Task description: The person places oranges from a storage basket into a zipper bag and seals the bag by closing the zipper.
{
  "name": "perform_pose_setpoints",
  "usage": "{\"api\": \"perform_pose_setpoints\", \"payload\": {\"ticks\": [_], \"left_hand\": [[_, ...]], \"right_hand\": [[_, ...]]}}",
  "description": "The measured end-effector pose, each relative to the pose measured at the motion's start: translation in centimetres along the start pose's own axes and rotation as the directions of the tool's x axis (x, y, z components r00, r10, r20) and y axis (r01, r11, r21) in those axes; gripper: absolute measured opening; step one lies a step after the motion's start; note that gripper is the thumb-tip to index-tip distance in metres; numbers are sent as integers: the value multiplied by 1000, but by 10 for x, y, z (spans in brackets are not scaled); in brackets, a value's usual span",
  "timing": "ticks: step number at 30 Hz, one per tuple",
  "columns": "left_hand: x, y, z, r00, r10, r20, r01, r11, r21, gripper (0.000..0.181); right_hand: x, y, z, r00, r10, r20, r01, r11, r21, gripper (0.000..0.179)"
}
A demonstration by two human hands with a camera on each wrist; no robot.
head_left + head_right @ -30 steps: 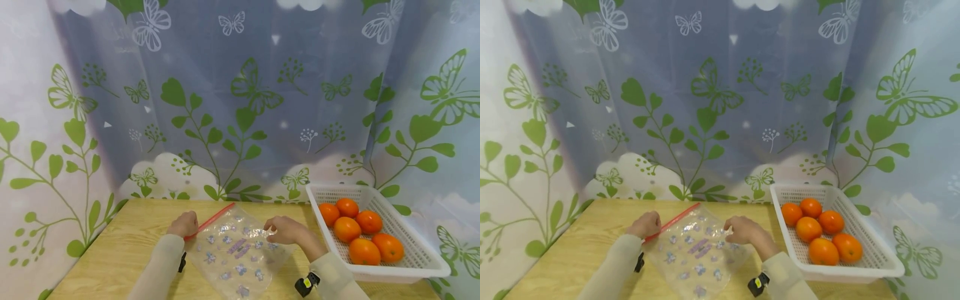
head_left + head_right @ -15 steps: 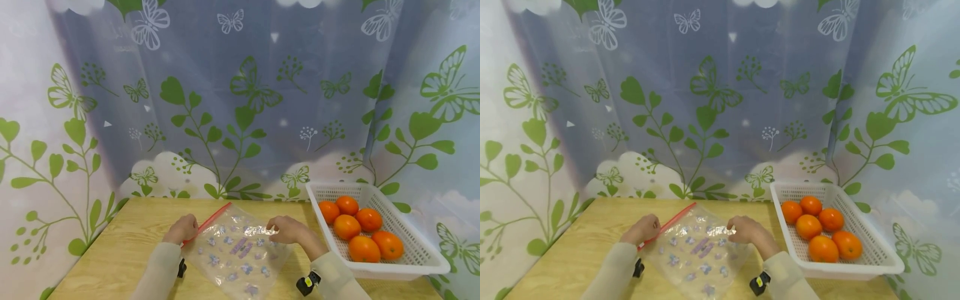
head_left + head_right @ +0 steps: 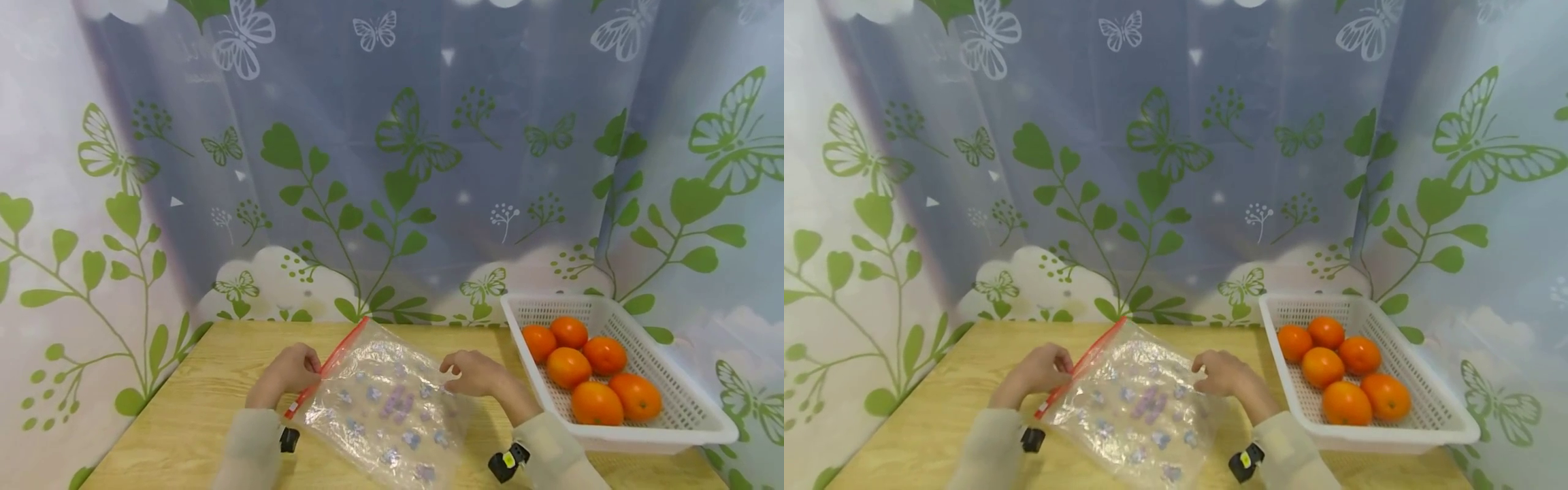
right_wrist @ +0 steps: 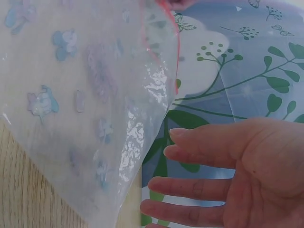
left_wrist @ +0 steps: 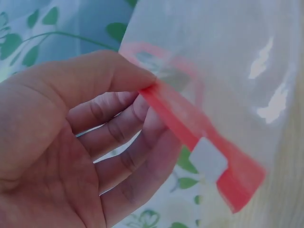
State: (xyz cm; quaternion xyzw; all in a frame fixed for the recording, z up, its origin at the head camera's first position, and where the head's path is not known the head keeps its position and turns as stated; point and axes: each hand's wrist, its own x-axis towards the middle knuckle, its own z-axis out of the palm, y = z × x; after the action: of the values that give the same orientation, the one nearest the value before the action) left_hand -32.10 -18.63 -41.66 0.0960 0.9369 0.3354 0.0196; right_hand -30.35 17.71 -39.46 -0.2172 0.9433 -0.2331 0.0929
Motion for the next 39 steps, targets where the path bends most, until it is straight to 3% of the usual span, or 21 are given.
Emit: {"api": "perform_pose_setpoints", "payload": {"ticks": [7, 15, 23, 39], "left_hand": [[-11, 8, -11, 998, 56, -27, -57, 998, -19, 14], [-19, 28, -15, 992, 111, -65, -113, 993, -32, 14], [-28, 47, -16, 991, 108, -83, -114, 991, -71, 8], [-37, 53, -14, 981, 140, -135, -143, 990, -11, 12]], "right_hand": [[-4, 3, -2, 999, 39, -18, -39, 999, 31, 28], [-12, 4, -10, 998, 20, -63, -16, 998, 59, 28], [-23, 5, -8, 997, 17, -76, -8, 992, 123, 30], [-39, -12, -2, 992, -21, -124, 46, 979, 200, 36]]}}
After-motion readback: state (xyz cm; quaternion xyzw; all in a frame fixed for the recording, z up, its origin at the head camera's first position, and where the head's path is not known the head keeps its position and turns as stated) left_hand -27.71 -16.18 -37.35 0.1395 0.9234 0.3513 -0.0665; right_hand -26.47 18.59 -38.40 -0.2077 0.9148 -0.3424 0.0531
